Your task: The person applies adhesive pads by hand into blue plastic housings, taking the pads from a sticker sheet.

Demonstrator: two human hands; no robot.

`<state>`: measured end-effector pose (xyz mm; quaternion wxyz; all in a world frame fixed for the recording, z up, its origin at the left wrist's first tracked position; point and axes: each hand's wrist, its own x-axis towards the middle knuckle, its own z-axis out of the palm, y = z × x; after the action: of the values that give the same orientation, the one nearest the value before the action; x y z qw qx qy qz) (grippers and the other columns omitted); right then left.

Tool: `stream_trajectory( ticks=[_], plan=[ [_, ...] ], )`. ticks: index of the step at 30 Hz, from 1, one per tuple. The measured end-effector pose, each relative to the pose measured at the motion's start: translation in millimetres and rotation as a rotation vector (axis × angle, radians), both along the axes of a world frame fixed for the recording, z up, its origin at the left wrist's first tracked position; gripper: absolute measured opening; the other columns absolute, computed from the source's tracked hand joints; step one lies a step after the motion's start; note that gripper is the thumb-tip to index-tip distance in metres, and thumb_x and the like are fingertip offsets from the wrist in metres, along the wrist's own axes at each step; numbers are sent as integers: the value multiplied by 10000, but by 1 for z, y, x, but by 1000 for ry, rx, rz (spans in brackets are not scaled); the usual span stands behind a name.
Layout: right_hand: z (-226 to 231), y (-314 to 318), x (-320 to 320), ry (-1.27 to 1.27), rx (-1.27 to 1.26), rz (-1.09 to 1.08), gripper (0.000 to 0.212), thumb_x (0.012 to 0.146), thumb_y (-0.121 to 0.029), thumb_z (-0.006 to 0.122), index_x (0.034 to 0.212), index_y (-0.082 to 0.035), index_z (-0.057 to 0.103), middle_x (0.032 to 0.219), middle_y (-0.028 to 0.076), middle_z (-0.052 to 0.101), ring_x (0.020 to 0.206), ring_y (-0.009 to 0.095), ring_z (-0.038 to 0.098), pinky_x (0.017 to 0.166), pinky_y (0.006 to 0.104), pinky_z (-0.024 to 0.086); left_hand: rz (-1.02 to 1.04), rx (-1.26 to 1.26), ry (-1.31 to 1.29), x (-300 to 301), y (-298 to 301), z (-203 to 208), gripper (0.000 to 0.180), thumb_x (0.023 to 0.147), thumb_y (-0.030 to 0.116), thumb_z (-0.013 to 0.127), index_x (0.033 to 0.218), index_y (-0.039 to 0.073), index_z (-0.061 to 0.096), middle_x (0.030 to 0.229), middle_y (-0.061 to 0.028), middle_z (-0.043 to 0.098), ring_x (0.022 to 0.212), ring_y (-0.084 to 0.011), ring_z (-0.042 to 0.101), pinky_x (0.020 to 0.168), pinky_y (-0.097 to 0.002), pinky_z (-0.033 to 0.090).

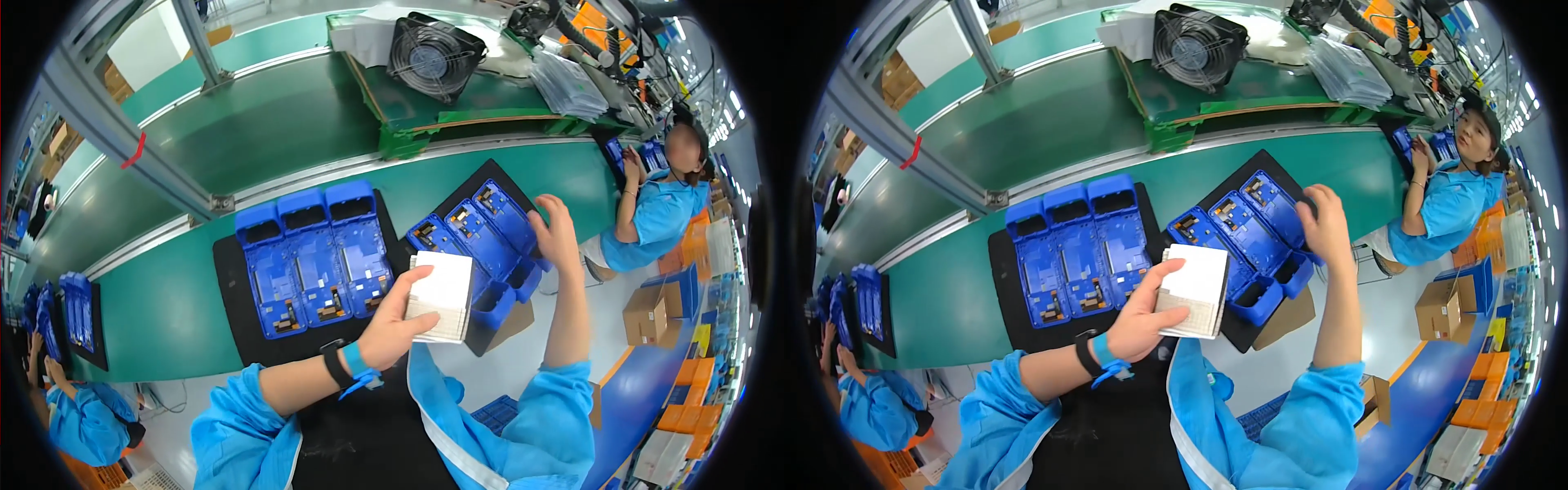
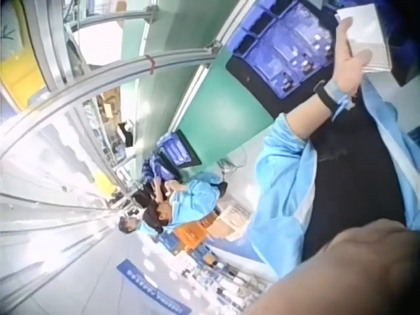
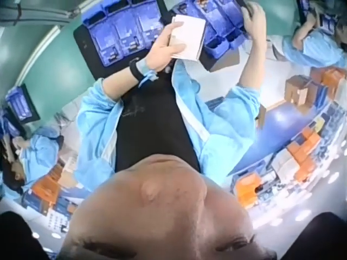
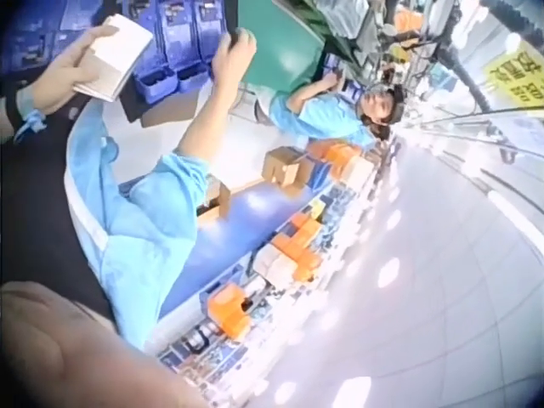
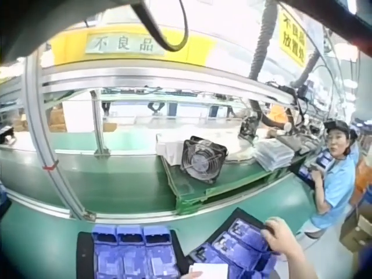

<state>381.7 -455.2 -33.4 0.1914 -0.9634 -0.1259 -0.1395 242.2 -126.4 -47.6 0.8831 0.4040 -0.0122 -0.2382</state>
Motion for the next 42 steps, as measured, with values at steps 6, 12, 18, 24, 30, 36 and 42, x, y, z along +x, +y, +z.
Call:
stream_trajectory(
  ticks=[6,12,18,24,30,36,42],
  plan=[
    [17,86,-116,273,-266,247,624,632,-243,858,1141,38,632,1268,208,585,1310,428,459,1142,538,324,15,-141,228,35,-55,-15,682,909,-130,515,1509,128,320,1407,-141,492,1271,-269,540,1053,-401,483],
    [-50,74,-144,-77,-306,-22,346,679,-157,782,1018,-116,726,1300,181,562,1327,423,428,1141,617,285,-36,160,-67,34,-46,-25,648,912,-73,572,1495,66,325,1354,-141,530,1247,-225,542,1041,-351,460],
    [-64,-3,-139,-219,-328,-134,346,640,-24,746,983,-63,738,1253,178,584,1277,417,454,1083,551,355,189,456,-355,12,50,6,645,905,-22,626,1486,53,358,1359,-117,515,1265,-196,493,1065,-352,416],
    [-89,-167,-83,-256,-687,-479,268,791,-22,654,1036,-102,726,1148,160,646,1121,368,567,955,467,462,427,385,-196,-23,131,17,643,912,-38,585,1496,49,333,1367,-132,512,1246,-216,538,1058,-356,436],
    [-19,-43,-26,-267,109,-331,182,928,-103,640,1058,7,707,981,125,711,886,236,668,799,327,526,665,694,-308,-48,164,3,648,911,-7,594,1499,27,325,1361,-158,506,1237,-231,534,1048,-366,441],
    [-58,188,-56,330,394,110,424,930,-199,692,1268,35,583,1084,127,669,878,169,609,768,292,506,860,769,-200,-65,184,-13,631,921,-22,573,1499,27,327,1358,-170,506,1252,-248,529,1036,-378,458],
    [-71,243,-82,39,214,40,444,936,-179,665,1316,17,544,1286,202,560,1166,327,537,1009,408,430,775,733,-180,-73,185,-22,649,918,-9,592,1506,32,321,1372,-173,502,1261,-246,523,1057,-376,433]
  ],
)
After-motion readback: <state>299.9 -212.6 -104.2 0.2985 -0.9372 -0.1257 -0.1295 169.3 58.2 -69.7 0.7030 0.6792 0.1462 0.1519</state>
